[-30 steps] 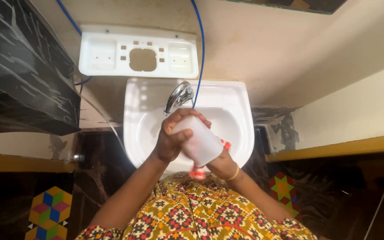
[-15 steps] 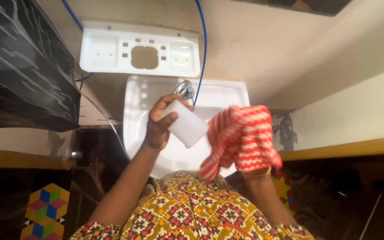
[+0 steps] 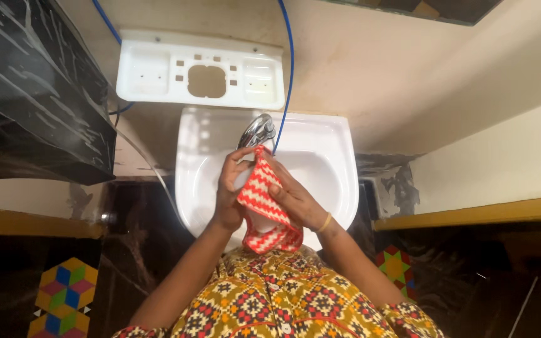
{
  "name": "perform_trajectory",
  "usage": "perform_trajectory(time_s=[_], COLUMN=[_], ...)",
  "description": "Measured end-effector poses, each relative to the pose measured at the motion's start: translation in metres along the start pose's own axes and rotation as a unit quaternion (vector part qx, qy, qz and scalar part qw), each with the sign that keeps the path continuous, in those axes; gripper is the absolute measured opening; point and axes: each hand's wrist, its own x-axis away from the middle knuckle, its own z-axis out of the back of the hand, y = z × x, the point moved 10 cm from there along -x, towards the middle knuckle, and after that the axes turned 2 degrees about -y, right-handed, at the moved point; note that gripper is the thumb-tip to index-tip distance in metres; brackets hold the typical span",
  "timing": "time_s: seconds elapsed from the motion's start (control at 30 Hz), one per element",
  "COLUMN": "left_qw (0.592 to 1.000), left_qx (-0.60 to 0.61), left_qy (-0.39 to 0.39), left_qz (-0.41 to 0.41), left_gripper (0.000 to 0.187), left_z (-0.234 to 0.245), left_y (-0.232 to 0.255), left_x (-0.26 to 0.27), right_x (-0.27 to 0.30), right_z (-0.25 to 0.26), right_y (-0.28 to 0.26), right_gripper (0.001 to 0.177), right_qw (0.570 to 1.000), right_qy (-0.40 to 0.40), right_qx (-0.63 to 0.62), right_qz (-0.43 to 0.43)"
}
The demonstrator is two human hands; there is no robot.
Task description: The person washes a plastic cup in a sink, carries it to a bedroom and places it on a nightstand, then returns to the bathroom to wipe a wall-mounted shelf and mirror with a cloth before organizing toothbrushes and toothpaste into the shelf.
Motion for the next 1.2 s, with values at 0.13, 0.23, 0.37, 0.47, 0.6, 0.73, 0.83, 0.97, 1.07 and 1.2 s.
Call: perform_trajectory(time_s=[0.13, 0.23, 0.37, 0.47, 0.6, 0.73, 0.83, 0.97, 1.07, 1.2], left_qw=[0.996, 0.990, 0.987, 0.984, 0.974, 0.965, 0.963, 0.951, 0.956, 0.958], left_qx=[0.082, 0.114, 0.102, 0.138, 0.203, 0.249, 0.260, 0.291, 0.274, 0.266], left_qy=[0.036, 0.070, 0.117, 0.104, 0.051, 0.009, 0.015, 0.038, 0.036, 0.023], left_qz=[0.016, -0.045, -0.028, 0.036, 0.087, 0.085, 0.076, 0.095, 0.097, 0.103], left_gripper=[0.083, 0.083, 0.092, 0.103, 0.112, 0.110, 0.107, 0.101, 0.104, 0.105], left_z=[0.028, 0.069, 0.102, 0.096, 0.075, 0.067, 0.071, 0.075, 0.073, 0.066], left_y=[0.000, 0.031, 0.038, 0.010, -0.006, 0.001, -0.001, -0.006, 0.001, 0.009], left_x=[0.006, -0.002, -0.008, -0.027, -0.062, -0.085, -0.086, -0.085, -0.085, -0.085], right_x=[0.003, -0.020, -0.060, -0.126, -0.198, -0.197, -0.177, -0.138, -0.155, -0.179], right_z=[0.025, 0.080, 0.152, 0.156, 0.070, 0.075, 0.087, 0.105, 0.123, 0.110], right_y=[0.061, 0.049, -0.031, -0.017, 0.032, 0.041, 0.044, 0.028, 0.025, 0.024], right_gripper=[0.059, 0.051, 0.047, 0.048, 0.068, 0.071, 0.060, 0.049, 0.043, 0.052], right_qw=[0.987, 0.985, 0.960, 0.949, 0.769, 0.804, 0.844, 0.852, 0.828, 0.800], right_qy=[0.053, 0.141, 0.251, 0.264, 0.045, 0.067, 0.052, -0.057, -0.081, -0.030], right_qx=[0.047, 0.003, -0.095, 0.170, 0.636, 0.591, 0.534, 0.518, 0.553, 0.592], right_qz=[-0.142, -0.102, 0.083, 0.015, 0.034, -0.002, -0.016, 0.051, 0.049, 0.093])
